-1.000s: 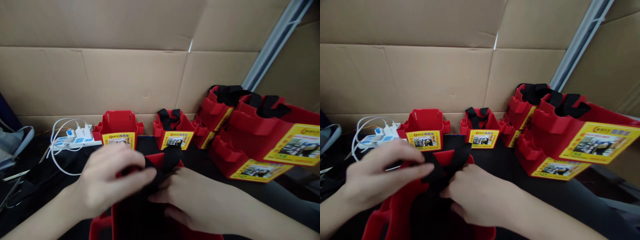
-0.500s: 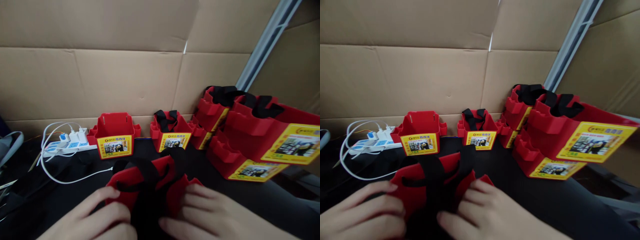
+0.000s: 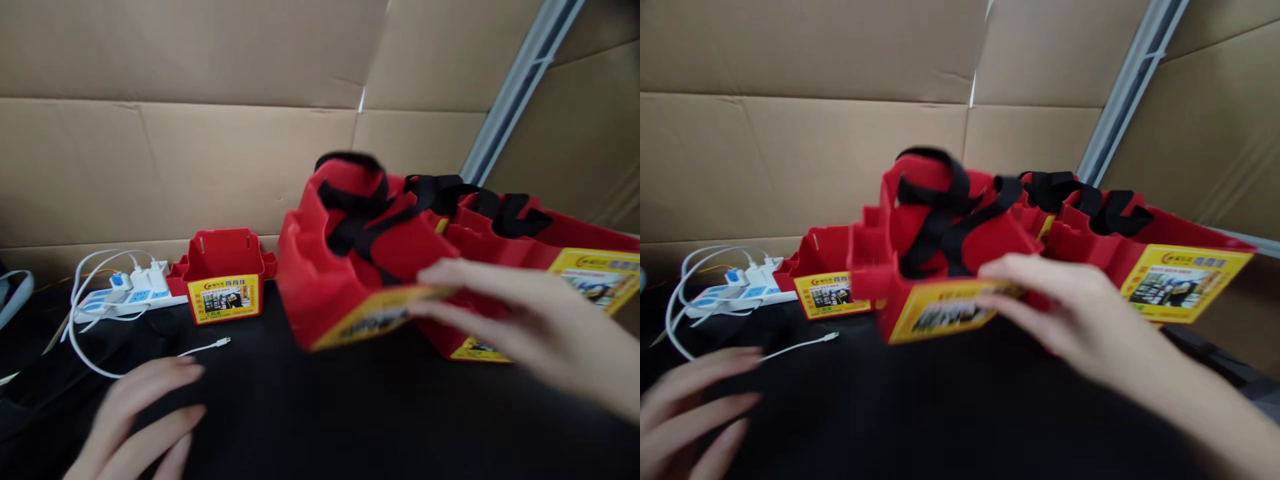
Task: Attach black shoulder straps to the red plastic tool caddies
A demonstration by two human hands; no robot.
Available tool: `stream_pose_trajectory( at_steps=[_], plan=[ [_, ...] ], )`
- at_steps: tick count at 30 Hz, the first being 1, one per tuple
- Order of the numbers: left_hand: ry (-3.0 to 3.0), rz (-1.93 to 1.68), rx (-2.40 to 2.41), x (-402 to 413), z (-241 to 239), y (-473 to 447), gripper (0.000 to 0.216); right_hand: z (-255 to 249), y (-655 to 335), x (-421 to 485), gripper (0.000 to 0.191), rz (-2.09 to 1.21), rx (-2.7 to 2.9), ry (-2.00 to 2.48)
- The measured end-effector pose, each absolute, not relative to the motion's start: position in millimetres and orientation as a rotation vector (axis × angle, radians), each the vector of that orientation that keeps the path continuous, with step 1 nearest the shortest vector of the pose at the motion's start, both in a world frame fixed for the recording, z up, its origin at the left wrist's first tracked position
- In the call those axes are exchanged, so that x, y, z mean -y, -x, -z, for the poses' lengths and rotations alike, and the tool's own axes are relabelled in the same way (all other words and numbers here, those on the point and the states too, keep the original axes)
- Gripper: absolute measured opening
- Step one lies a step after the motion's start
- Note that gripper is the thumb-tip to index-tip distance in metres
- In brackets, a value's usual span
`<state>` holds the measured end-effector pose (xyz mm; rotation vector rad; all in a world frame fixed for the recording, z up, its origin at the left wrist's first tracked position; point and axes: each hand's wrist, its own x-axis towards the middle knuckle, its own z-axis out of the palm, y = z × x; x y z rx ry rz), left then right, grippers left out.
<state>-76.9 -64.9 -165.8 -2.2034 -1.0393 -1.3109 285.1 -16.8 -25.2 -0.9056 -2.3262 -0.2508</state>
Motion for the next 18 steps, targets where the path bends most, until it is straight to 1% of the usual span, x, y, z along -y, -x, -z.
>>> stream_pose_trajectory(
  at_steps=[2,4,7,9,11,14,18],
  plan=[
    [2.459,1.168,1.110,61,167,65,0.043,1,-292,-9,0.019,0.370,2.263,0.987],
    [2.668,1.019,1.090,57,170,52,0.034,-15,-295,-35,0.027,0.407,2.258,1.132],
    [2.757,0.982,1.027,54,172,45,0.031,-26,-297,-66,0.049,0.319,2.363,1.249],
    [2.758,0.989,1.019,52,172,47,0.030,-25,-299,-83,0.055,0.235,2.450,1.235],
    [2.750,1.014,1.009,51,170,51,0.028,-20,-302,-98,0.049,0.204,2.477,1.215],
    [2.739,1.049,0.946,49,169,55,0.026,-13,-307,-118,0.037,0.246,2.421,1.237],
    [2.732,1.018,0.903,49,165,54,0.025,-3,-314,-133,0.040,0.338,2.435,1.214]
  ],
)
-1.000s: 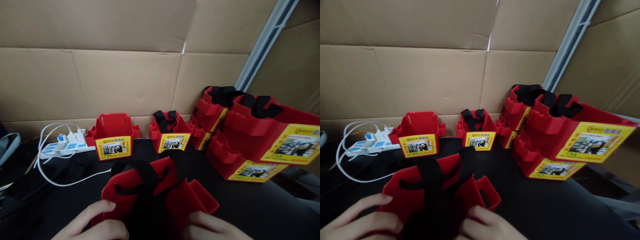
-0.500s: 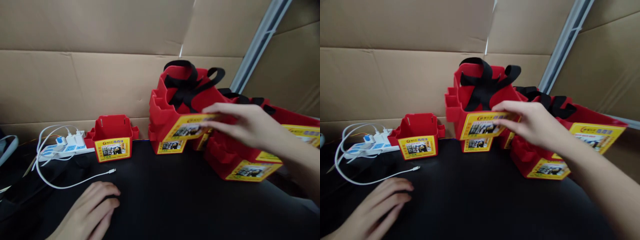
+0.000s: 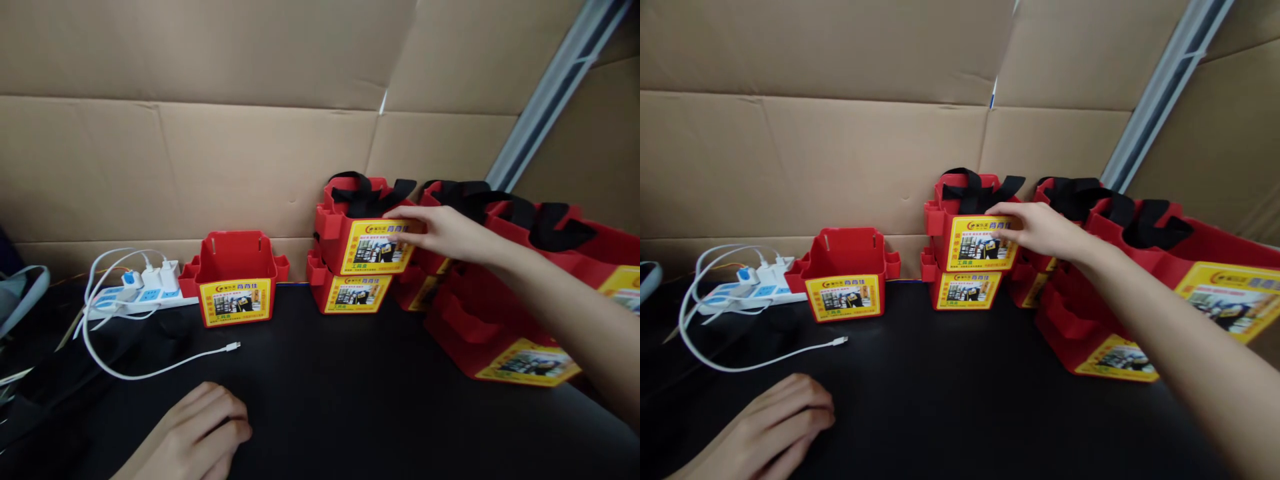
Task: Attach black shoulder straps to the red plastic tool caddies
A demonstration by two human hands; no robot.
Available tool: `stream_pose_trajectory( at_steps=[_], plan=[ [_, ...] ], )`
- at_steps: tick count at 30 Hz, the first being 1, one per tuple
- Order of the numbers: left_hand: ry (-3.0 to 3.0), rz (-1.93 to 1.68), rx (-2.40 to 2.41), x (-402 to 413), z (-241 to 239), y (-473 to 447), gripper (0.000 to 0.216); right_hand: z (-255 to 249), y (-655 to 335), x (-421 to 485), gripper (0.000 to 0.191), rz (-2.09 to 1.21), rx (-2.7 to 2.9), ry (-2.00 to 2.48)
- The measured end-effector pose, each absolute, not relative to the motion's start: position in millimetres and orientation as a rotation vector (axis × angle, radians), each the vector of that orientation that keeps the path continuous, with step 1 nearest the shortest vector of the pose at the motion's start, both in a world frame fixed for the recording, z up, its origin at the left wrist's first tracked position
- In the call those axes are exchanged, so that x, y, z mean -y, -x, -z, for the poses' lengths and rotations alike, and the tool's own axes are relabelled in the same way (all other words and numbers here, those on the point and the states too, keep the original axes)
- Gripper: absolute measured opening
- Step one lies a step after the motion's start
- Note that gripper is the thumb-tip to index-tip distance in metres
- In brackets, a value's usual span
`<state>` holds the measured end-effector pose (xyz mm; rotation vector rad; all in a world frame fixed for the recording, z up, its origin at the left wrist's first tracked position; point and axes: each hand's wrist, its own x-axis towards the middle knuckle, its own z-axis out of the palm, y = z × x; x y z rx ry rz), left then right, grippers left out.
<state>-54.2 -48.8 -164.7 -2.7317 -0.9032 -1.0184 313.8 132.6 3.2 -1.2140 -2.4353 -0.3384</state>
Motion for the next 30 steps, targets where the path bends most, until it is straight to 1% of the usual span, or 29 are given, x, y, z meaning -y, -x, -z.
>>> stream_pose_trajectory(
  at_steps=[2,4,7,9,11,13,14,16,19,21,23,25,30],
  plan=[
    [2.768,0.903,0.904,50,160,53,0.021,4,-316,-135,0.044,0.450,2.470,1.160],
    [2.824,0.761,0.914,51,156,52,0.019,14,-317,-135,0.051,0.632,2.450,1.144],
    [2.875,0.669,0.937,51,155,48,0.023,29,-311,-126,0.064,0.862,2.295,1.217],
    [2.877,0.654,0.956,51,159,45,0.024,42,-300,-116,0.070,0.915,2.148,1.254],
    [2.857,0.622,0.988,50,165,43,0.026,62,-284,-102,0.067,0.904,2.005,1.233],
    [2.840,0.558,1.054,48,174,43,0.029,91,-262,-86,0.060,0.815,1.959,1.147],
    [2.842,0.517,1.104,46,179,44,0.034,110,-251,-78,0.056,0.722,2.034,1.093],
    [2.886,0.438,1.198,37,188,46,0.046,147,-228,-61,0.053,0.434,2.329,1.022],
    [3.025,0.342,1.223,17,192,46,0.054,186,-202,-47,0.057,-0.003,2.644,1.003],
    [3.089,0.326,1.187,2,191,43,0.053,195,-192,-47,0.057,-0.182,2.713,1.021],
    [3.103,0.349,1.175,-11,189,39,0.052,195,-189,-54,0.054,-0.272,2.750,1.016],
    [3.095,0.374,1.178,-19,188,35,0.049,192,-188,-61,0.050,-0.307,2.781,0.998],
    [3.061,0.366,1.151,-21,189,33,0.045,191,-192,-65,0.048,-0.343,2.809,0.992]
  ],
)
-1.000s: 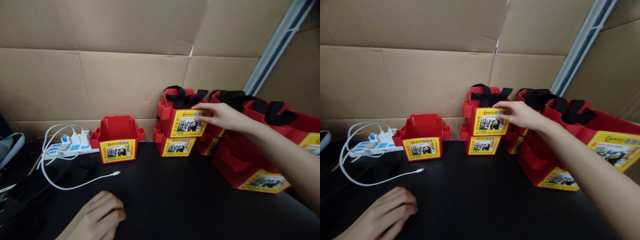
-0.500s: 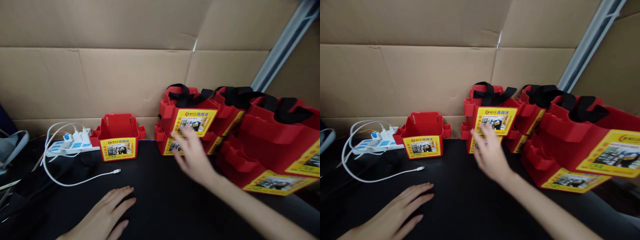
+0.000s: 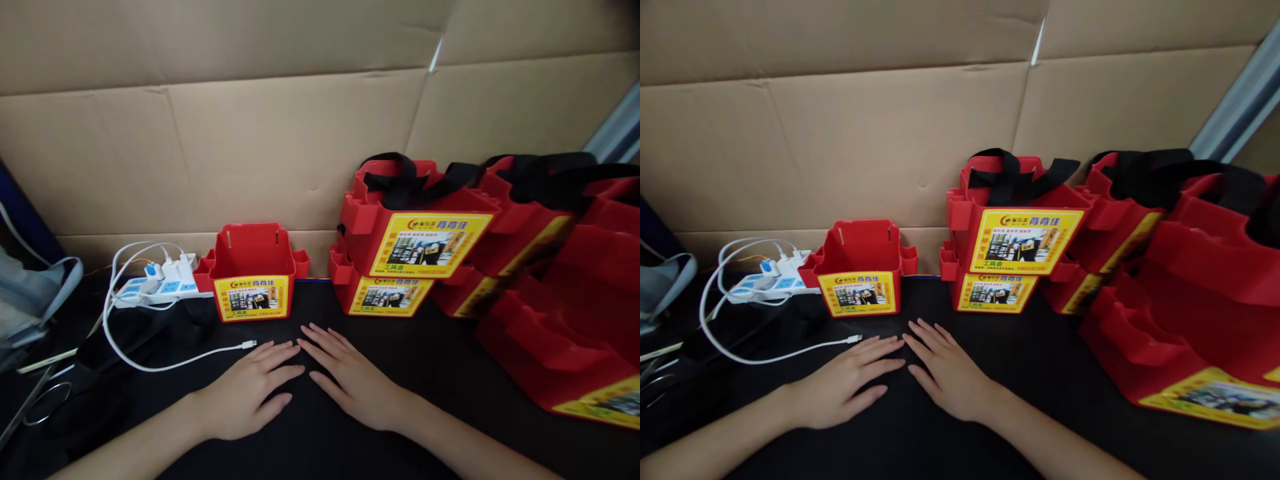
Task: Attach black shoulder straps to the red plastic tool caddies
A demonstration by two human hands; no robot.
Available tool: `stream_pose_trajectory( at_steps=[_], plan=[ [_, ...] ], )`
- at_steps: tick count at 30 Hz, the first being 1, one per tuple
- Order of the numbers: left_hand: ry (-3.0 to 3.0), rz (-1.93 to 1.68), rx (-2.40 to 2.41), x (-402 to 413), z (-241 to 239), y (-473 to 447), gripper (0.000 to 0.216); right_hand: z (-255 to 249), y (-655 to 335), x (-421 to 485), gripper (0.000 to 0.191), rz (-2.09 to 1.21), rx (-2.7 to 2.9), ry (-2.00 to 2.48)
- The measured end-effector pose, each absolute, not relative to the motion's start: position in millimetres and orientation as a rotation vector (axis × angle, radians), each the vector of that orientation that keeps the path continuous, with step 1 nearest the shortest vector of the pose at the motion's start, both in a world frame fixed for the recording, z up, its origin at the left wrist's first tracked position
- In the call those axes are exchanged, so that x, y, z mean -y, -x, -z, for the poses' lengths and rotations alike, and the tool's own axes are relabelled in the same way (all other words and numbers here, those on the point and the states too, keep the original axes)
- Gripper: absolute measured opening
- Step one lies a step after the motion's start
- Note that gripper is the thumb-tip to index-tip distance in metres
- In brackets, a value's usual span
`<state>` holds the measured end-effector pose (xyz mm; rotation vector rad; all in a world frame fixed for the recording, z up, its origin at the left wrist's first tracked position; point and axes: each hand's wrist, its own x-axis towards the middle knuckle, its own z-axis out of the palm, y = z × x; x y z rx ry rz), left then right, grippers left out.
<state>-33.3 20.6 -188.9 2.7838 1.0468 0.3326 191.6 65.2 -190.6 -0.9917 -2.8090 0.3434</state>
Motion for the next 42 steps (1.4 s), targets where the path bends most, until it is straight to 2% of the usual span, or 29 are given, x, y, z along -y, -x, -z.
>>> stream_pose_trajectory(
  at_steps=[4,7,10,14,17,20,23,25,28,33,40,42],
  plan=[
    [-2.887,-0.401,-1.174,-16,191,34,0.041,191,-193,-63,0.048,-0.378,2.789,0.981],
    [-2.879,-0.386,-1.658,-16,188,39,0.045,190,-193,-64,0.048,-0.386,2.788,0.984],
    [-2.663,-0.135,-2.072,-20,179,49,0.040,188,-193,-65,0.047,-0.385,2.793,0.982],
    [-2.576,0.049,-1.957,-24,163,67,0.028,189,-193,-64,0.045,-0.391,2.768,0.957],
    [-2.563,-0.087,-1.838,-25,143,85,0.023,189,-193,-64,0.044,-0.381,2.765,0.954],
    [-2.468,-0.467,-1.803,-27,117,107,0.018,188,-193,-64,0.044,-0.371,2.755,0.955],
    [-2.310,-0.942,-1.955,-38,98,131,0.019,187,-193,-63,0.044,-0.359,2.750,0.956],
    [-2.175,-1.126,-2.175,-51,98,145,0.021,187,-192,-62,0.043,-0.350,2.750,0.959],
    [-2.099,-1.083,-2.361,-71,121,157,0.020,186,-192,-61,0.043,-0.338,2.762,0.972],
    [-2.100,-1.058,-2.210,-84,159,158,0.019,187,-192,-61,0.043,-0.343,2.751,0.965],
    [-1.917,-1.400,-1.916,-88,147,146,0.043,186,-192,-61,0.043,-0.354,2.755,0.964],
    [-1.848,-1.429,-1.719,-87,144,140,0.044,188,-192,-61,0.044,-0.369,2.736,0.954]
  ],
)
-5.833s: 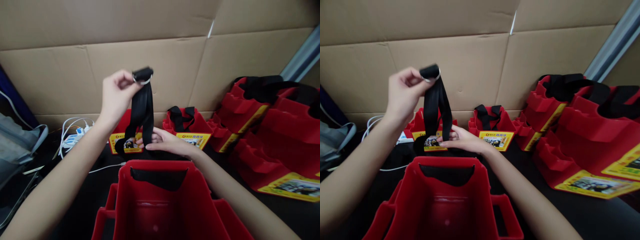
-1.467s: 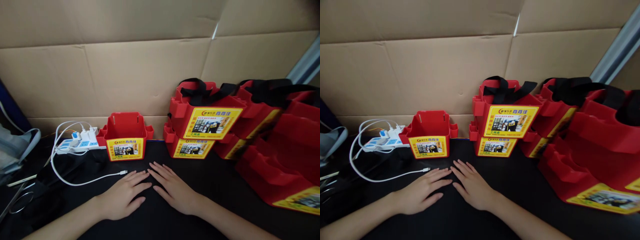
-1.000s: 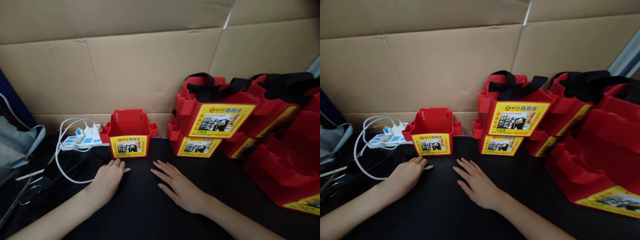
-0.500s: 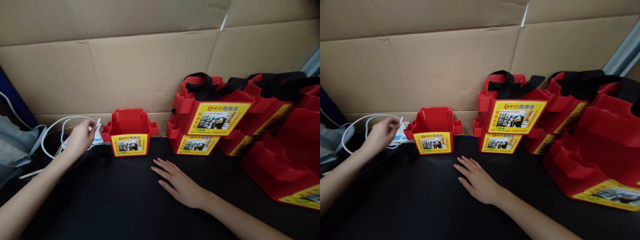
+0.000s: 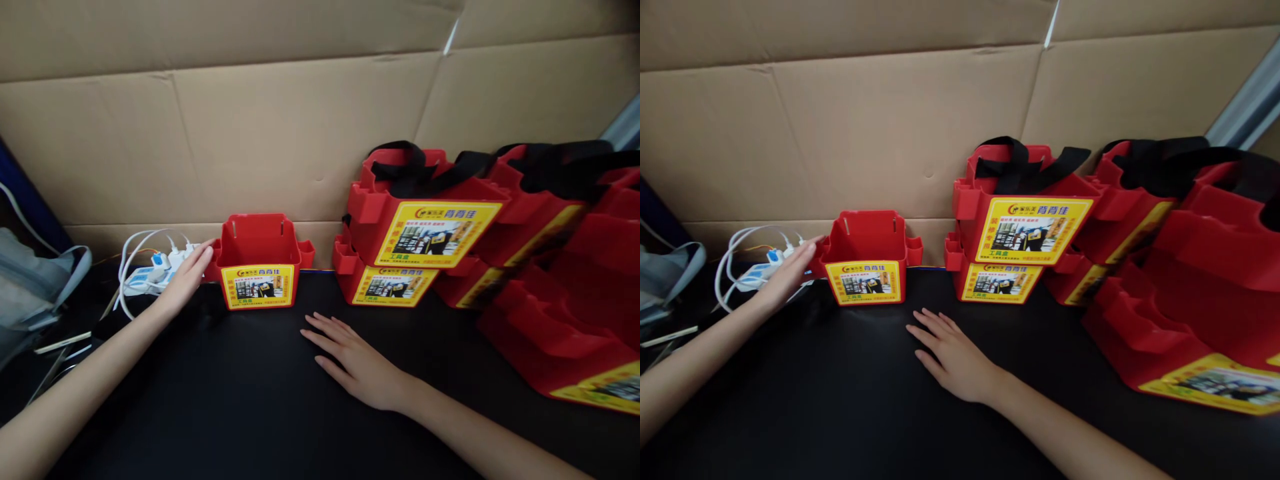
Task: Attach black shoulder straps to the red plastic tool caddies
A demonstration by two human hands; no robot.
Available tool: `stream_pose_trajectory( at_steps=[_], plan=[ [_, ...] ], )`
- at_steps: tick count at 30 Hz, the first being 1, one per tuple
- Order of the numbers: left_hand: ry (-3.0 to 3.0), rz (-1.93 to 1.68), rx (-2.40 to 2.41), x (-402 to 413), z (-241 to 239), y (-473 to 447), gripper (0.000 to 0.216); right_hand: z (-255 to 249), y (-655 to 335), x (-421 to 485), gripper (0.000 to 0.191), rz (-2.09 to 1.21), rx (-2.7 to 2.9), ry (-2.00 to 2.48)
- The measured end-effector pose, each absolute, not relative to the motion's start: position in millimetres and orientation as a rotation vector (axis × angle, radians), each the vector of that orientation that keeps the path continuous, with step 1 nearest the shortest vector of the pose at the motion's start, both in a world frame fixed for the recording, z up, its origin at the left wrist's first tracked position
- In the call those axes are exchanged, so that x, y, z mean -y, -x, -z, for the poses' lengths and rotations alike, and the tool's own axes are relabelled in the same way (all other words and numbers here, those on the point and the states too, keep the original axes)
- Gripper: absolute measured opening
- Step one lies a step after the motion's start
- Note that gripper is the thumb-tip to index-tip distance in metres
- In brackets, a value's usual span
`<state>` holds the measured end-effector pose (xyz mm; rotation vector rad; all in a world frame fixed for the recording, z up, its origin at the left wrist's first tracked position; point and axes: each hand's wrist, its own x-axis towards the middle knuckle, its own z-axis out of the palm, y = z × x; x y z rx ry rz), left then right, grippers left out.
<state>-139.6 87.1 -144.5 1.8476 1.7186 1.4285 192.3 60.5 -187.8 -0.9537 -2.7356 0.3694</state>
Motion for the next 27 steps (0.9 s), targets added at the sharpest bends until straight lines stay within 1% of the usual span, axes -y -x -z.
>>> stream_pose_trajectory(
  at_steps=[3,5,8,11,13,18,20,23,27],
  plan=[
    [-1.733,-1.470,-1.496,-84,147,133,0.039,194,-194,-62,0.054,-0.484,2.552,0.975],
    [-1.712,-1.506,-1.475,-82,152,129,0.036,198,-195,-66,0.060,-0.632,2.304,0.999],
    [-1.721,-1.566,-1.451,-76,160,123,0.033,201,-196,-74,0.056,-0.876,1.934,0.973],
    [-1.792,-1.597,-1.421,-68,166,115,0.029,200,-197,-78,0.056,-1.025,1.757,0.900],
    [-1.864,-1.606,-1.394,-60,171,110,0.031,198,-198,-76,0.060,-1.010,1.724,0.868],
    [-2.014,-1.747,-1.259,-47,191,99,0.047,198,-205,-65,0.080,-0.783,1.877,0.777],
    [-1.957,-1.767,-1.226,-47,199,96,0.059,199,-208,-63,0.082,-0.744,1.911,0.773],
    [-1.939,-1.651,-1.146,-49,207,95,0.072,198,-212,-66,0.083,-0.795,1.959,0.806],
    [-2.124,-1.544,-1.151,-46,214,102,0.065,202,-219,-76,0.087,-0.931,1.997,0.819]
  ],
)
